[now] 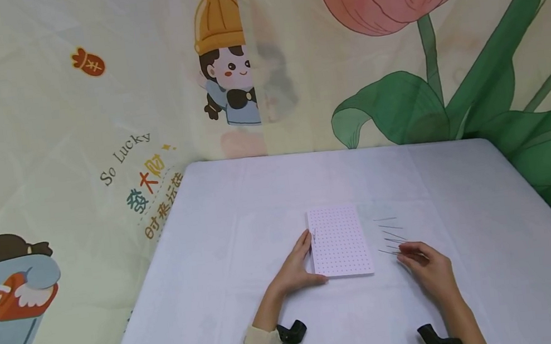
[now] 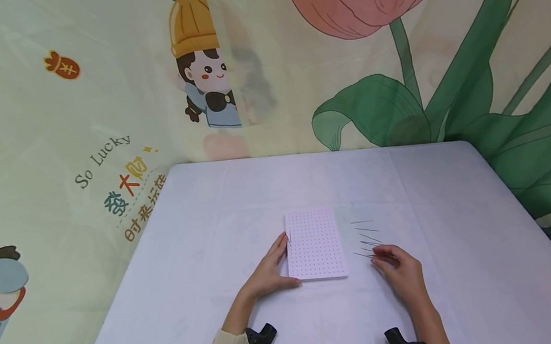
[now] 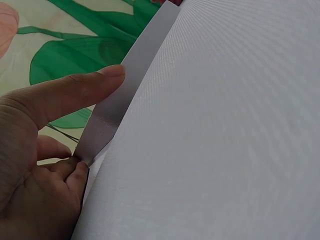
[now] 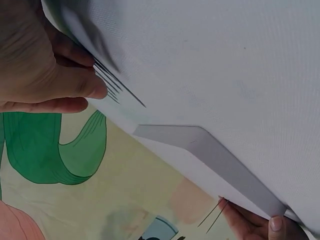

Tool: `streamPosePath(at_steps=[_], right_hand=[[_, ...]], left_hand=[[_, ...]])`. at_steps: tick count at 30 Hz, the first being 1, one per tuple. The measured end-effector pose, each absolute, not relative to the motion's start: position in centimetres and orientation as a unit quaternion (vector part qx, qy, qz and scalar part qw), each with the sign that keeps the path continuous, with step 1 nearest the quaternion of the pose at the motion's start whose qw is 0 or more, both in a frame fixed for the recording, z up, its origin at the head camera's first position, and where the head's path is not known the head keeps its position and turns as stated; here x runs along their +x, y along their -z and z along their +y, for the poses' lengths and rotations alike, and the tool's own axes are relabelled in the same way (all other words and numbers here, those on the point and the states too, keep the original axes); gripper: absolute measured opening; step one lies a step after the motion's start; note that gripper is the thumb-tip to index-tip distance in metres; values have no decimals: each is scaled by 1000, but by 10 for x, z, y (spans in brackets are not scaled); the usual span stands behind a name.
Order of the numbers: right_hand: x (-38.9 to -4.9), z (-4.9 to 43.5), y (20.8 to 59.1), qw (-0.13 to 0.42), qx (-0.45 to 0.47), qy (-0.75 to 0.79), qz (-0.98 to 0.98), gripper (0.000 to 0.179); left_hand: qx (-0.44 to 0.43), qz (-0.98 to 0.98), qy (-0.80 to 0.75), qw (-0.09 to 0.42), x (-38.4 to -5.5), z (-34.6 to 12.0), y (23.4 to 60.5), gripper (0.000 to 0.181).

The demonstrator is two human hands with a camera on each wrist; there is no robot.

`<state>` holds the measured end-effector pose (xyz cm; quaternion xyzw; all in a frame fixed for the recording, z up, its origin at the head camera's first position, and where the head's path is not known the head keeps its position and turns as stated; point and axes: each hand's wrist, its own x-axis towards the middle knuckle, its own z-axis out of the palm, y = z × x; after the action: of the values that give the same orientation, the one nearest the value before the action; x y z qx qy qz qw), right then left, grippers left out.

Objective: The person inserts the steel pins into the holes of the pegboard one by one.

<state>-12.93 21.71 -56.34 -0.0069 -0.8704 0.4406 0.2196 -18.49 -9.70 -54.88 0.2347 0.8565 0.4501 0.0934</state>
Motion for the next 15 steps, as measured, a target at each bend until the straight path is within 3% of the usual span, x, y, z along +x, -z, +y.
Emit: streamPosePath(at_steps=[8,15], right_hand=[[-133,214,563,245,57,-362,-898,27],[-132,213,564,267,42,-338,-902,28]], left_hand=[[237,858,-448,89,-184,-97,547,116],[238,859,-444,91,-183,-97,547,116]])
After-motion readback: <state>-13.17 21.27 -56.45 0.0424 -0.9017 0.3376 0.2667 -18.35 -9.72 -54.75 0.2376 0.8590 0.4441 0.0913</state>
